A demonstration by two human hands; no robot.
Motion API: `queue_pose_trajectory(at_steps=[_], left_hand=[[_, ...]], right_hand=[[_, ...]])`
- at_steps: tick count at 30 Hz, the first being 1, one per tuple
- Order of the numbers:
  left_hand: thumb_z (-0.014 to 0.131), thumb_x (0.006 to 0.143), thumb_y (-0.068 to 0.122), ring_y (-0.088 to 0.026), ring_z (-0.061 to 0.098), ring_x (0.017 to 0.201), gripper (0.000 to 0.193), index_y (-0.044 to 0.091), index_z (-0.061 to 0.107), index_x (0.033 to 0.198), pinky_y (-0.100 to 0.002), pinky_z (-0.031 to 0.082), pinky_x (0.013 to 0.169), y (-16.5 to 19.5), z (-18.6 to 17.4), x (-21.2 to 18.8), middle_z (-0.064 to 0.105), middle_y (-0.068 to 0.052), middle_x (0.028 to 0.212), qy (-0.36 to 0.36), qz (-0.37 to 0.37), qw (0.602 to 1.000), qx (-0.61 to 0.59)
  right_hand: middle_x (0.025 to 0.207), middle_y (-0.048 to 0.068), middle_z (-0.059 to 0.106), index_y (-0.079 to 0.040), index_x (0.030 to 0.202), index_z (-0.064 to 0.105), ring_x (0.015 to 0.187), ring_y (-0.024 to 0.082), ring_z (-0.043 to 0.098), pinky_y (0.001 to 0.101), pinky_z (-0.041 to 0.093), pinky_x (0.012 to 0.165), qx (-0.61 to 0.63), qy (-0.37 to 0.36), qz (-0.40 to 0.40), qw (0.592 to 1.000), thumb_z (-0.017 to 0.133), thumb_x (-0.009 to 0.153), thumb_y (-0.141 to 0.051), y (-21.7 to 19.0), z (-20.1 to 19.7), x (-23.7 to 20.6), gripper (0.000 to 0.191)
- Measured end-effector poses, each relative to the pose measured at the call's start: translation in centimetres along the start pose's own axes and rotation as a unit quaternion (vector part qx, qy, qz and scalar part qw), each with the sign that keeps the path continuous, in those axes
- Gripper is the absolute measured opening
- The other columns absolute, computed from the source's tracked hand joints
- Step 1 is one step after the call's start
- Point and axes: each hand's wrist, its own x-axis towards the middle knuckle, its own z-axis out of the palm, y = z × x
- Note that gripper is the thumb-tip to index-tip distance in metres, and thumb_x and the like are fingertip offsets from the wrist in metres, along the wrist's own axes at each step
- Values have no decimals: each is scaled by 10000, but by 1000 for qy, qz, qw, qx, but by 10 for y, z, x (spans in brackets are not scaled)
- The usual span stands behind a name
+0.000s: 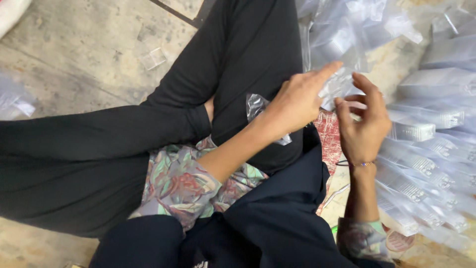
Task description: The person sits on the floor and packs clear plastic cups into small plastic bags, twisting the bag openings closed. They take cups from a large pile beside them, fill bags one at a time, and set filled bags aside.
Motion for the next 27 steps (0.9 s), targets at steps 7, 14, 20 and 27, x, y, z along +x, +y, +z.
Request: queue_pose_trajectory(at_steps=[7,14,20,27], left_hand=[[715,737,-6,-492,686,920,697,67,429,1368,-554,566,728,-7,15,16,681,-250,1044,-104,-166,976,94],[711,798,59,-377,740,928,213,36,681,1008,-451,616,727,-38,53,23,698,-206,983,-158,-142,941,265],[698,752,35,-368,746,844,87,37,751,821,-446,600,652,-61,48,66,739,-194,895,-146,-5,947,287],[581,954,151,-284,749,606,167,34,699,980,-397,563,577,-20,-33,56,746,-126,721,-308,-162,937,-18]], right_hand=[[1073,119,718,-3,1175,669,917,165,723,295,618,770,-78,-12,-38,996,705,952,48,40,43,18,232],[1048,72,708,55,1142,606,949,125,707,306,642,881,256,10,79,963,623,1106,30,57,36,11,47],[1157,105,672,55,1183,597,996,156,740,307,653,853,221,24,70,972,552,1084,38,33,22,3,110],[1305,83,609,19,1317,575,1266,161,599,341,528,1103,177,38,11,983,585,978,76,-3,2,-2,345]])
